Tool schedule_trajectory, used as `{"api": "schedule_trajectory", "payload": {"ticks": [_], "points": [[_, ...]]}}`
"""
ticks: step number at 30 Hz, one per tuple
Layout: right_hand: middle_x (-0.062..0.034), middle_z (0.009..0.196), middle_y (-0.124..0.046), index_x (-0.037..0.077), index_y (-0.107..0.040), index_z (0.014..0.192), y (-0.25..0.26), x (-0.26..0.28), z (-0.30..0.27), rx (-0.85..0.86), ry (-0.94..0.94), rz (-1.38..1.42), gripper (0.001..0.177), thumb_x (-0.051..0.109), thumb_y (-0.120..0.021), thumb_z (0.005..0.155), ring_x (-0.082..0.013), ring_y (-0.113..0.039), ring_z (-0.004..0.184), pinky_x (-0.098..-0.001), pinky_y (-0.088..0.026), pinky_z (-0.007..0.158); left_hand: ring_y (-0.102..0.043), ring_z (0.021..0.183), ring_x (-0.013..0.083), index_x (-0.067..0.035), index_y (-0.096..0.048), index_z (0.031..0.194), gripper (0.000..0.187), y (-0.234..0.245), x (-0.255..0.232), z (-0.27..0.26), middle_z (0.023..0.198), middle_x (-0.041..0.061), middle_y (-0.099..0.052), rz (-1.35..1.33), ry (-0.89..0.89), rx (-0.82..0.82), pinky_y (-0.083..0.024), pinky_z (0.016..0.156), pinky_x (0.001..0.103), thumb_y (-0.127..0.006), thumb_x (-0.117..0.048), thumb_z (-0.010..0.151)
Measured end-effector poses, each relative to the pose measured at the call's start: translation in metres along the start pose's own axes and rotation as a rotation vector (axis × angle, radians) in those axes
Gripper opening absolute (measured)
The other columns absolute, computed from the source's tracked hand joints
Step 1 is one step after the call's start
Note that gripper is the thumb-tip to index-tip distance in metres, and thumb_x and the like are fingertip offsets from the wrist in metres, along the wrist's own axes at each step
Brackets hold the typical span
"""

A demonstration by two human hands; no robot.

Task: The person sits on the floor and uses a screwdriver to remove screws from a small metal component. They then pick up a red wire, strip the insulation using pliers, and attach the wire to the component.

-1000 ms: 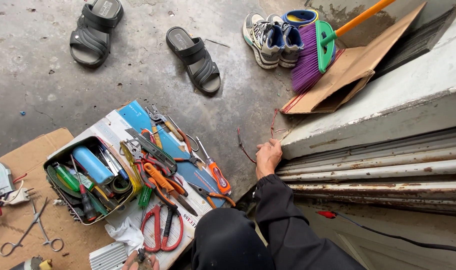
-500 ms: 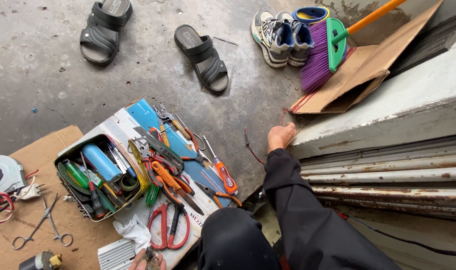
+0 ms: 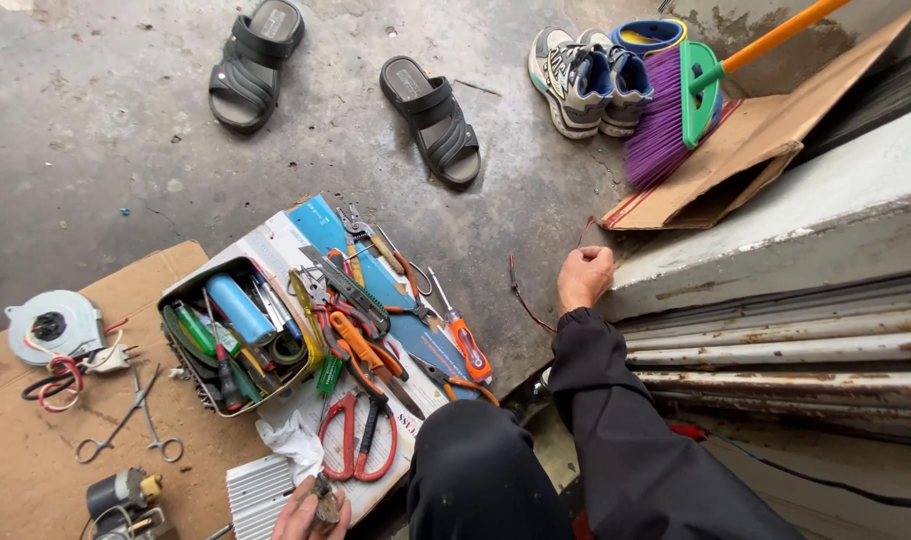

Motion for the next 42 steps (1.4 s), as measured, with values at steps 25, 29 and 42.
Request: {"api": "schedule_trajectory", "payload": {"ticks": [25, 29, 42], "points": [[-0.0194, 0.115, -0.078, -0.004, -0.069, 0.13, 0.171, 0.201, -0.232, 1.001, -0.752, 1.342, 0.026, 0.005, -0.071, 0.105, -0.0228, -0.079, 0.102, -0.0324, -0.066, 0.093, -0.059, 0.134, 0.0344, 0.009, -0.045, 0.161, 0.055, -0.02, -0.03, -0.198, 0.146, 0.029, -0.055, -0.135, -0.267, 0.039, -0.049, 0.122, 0.045, -0.048, -0.01, 0.109], [-0.0213, 0.119, -0.079, -0.003, -0.07, 0.127, 0.185, 0.209, -0.236, 1.01, -0.711, 1.319, 0.026, 0.003, -0.073, 0.102, -0.0254, -0.079, 0.108, -0.0322, -0.066, 0.097, -0.059, 0.132, 0.0331, 0.008, -0.047, 0.162, 0.055, -0.018, -0.029, -0.204, 0.144, 0.029, -0.056, -0.123, -0.272, 0.052, -0.05, 0.12, 0.045, -0.048, -0.01, 0.11], [-0.0197, 0.116, -0.077, -0.002, -0.07, 0.118, 0.181, 0.195, -0.242, 0.948, -0.84, 1.292, 0.02, 0.006, -0.075, 0.101, -0.0206, -0.077, 0.102, -0.0268, -0.066, 0.094, -0.06, 0.131, 0.033, 0.009, -0.045, 0.162, 0.055, -0.012, -0.027, -0.206, 0.141, 0.03, -0.056, -0.134, -0.289, 0.063, -0.051, 0.119, 0.045, -0.048, -0.009, 0.11]]}}
Point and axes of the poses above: each hand's wrist, its own z-axis towards the middle knuckle, its own y-axis out of the back of the hand, x = y × z, the point moved 8 cm from there along z, towards the middle knuckle
